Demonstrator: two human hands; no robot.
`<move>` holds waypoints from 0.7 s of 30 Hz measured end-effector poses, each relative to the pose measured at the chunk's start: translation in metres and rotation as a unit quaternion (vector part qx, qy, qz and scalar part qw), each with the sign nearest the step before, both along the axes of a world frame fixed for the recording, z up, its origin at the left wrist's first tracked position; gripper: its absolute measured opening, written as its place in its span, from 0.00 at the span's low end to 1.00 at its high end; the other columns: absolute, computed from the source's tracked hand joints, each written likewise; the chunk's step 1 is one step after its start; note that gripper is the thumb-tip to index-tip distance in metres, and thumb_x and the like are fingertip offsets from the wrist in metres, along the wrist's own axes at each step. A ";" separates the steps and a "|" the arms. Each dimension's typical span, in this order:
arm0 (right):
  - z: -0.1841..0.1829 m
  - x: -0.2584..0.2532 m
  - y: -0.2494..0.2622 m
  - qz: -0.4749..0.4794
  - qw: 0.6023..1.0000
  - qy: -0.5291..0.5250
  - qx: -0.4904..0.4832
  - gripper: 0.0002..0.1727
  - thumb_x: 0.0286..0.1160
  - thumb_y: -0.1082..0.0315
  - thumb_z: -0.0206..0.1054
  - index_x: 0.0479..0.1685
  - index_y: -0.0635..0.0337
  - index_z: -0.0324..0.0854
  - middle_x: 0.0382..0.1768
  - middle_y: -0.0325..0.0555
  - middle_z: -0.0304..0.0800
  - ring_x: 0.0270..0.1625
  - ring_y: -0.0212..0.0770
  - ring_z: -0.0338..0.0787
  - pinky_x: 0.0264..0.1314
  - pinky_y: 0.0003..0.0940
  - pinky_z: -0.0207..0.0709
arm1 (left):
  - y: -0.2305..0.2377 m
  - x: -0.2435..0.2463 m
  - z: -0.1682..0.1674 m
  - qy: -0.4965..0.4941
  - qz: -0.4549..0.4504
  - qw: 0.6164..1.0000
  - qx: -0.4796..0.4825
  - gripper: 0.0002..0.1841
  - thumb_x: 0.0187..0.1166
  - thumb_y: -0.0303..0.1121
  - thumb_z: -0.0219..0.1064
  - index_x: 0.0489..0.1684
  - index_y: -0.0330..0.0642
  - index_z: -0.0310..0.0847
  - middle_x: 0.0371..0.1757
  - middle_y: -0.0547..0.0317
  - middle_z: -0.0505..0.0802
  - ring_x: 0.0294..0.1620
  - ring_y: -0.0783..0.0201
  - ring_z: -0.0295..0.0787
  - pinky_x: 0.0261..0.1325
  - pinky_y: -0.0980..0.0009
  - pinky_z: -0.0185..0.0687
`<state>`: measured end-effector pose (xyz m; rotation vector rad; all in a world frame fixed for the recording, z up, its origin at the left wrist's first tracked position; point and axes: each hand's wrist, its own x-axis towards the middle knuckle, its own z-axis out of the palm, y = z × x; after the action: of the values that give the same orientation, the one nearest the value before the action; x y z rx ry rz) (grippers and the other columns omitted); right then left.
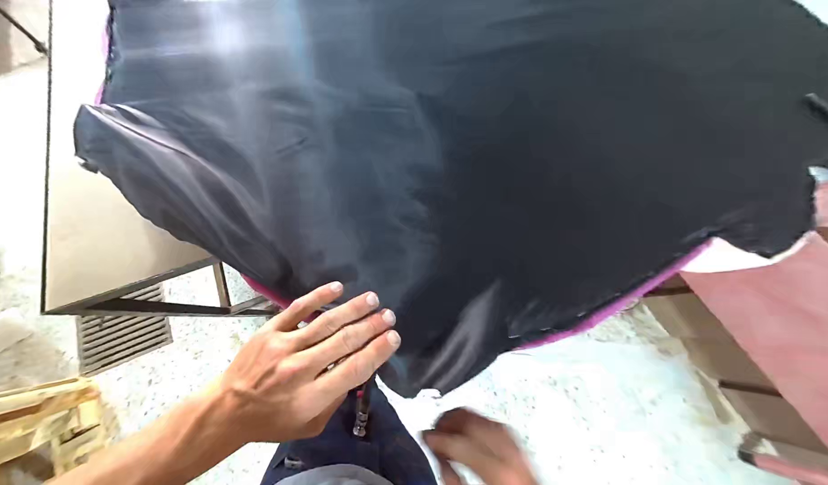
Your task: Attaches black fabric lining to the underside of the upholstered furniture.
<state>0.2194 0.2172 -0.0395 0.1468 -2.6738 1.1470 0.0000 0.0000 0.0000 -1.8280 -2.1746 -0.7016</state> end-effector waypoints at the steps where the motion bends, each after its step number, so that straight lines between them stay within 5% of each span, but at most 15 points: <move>1: 0.032 -0.003 0.020 -0.061 0.993 0.083 0.058 0.11 0.76 0.58 0.72 0.54 0.39 0.85 0.49 0.31 0.89 0.56 0.31 0.88 0.63 0.30 0.82 | 0.003 -0.001 0.002 0.014 -0.011 1.000 -0.006 0.24 0.85 0.33 0.53 0.81 0.53 0.74 0.82 0.61 0.83 0.90 0.58 0.67 0.93 0.47 0.56; 3: 0.062 -0.016 0.046 -0.109 0.967 0.150 0.176 0.29 0.73 0.47 0.74 0.75 0.32 0.73 0.73 0.26 0.79 0.80 0.33 0.75 0.84 0.39 0.68 | 0.011 0.001 0.003 0.035 -0.025 0.999 -0.017 0.26 0.83 0.32 0.54 0.81 0.53 0.75 0.83 0.60 0.82 0.91 0.57 0.65 0.93 0.46 0.55; 5: 0.048 -0.037 0.057 -0.092 0.954 0.172 0.228 0.32 0.74 0.46 0.72 0.80 0.35 0.72 0.82 0.35 0.75 0.87 0.45 0.70 0.87 0.54 0.62 | 0.019 0.001 0.000 0.049 -0.035 0.998 -0.017 0.25 0.82 0.33 0.55 0.80 0.53 0.78 0.84 0.60 0.80 0.91 0.57 0.65 0.93 0.45 0.56; 8: 0.008 -0.051 0.053 -0.083 0.944 0.254 0.195 0.13 0.81 0.62 0.66 0.60 0.46 0.89 0.65 0.40 0.93 0.76 0.45 0.84 0.83 0.51 0.72 | 0.026 0.001 -0.011 0.069 -0.050 0.996 0.008 0.20 0.86 0.27 0.59 0.74 0.49 0.83 0.80 0.59 0.85 0.88 0.55 0.71 0.91 0.48 0.64; 10: -0.009 -0.045 0.048 -0.075 0.942 0.278 0.175 0.11 0.83 0.67 0.63 0.55 0.49 0.90 0.60 0.40 0.96 0.71 0.41 0.88 0.81 0.45 0.76 | 0.024 0.001 -0.019 0.072 -0.063 0.995 0.033 0.19 0.87 0.25 0.58 0.73 0.46 0.82 0.73 0.57 0.90 0.83 0.55 0.77 0.88 0.53 0.69; 15: -0.020 -0.038 0.055 -0.040 0.941 0.279 0.185 0.11 0.83 0.69 0.63 0.56 0.51 0.88 0.63 0.40 0.94 0.73 0.40 0.87 0.83 0.41 0.74 | 0.012 0.001 -0.031 0.082 -0.090 0.992 0.013 0.19 0.89 0.25 0.55 0.73 0.46 0.80 0.75 0.58 0.88 0.83 0.56 0.77 0.87 0.56 0.70; 18: -0.008 -0.038 0.059 -0.001 0.949 0.246 0.196 0.14 0.83 0.61 0.63 0.61 0.50 0.86 0.65 0.40 0.93 0.76 0.41 0.85 0.85 0.43 0.72 | 0.011 0.007 -0.034 0.066 -0.081 0.994 0.025 0.15 0.89 0.32 0.57 0.67 0.44 0.85 0.75 0.55 0.88 0.83 0.54 0.77 0.87 0.54 0.71; 21: 0.015 -0.044 0.062 0.000 0.961 0.213 0.175 0.15 0.88 0.58 0.58 0.62 0.49 0.84 0.48 0.38 0.97 0.65 0.38 0.92 0.75 0.39 0.80 | 0.019 0.016 -0.024 0.023 -0.025 0.997 0.068 0.14 0.89 0.40 0.61 0.63 0.45 0.87 0.62 0.56 0.95 0.72 0.59 0.88 0.79 0.59 0.79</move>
<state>0.1754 0.2795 -0.0241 0.4018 -2.4499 0.5471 0.0158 0.0189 -0.0244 -1.8158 -2.0073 -0.7905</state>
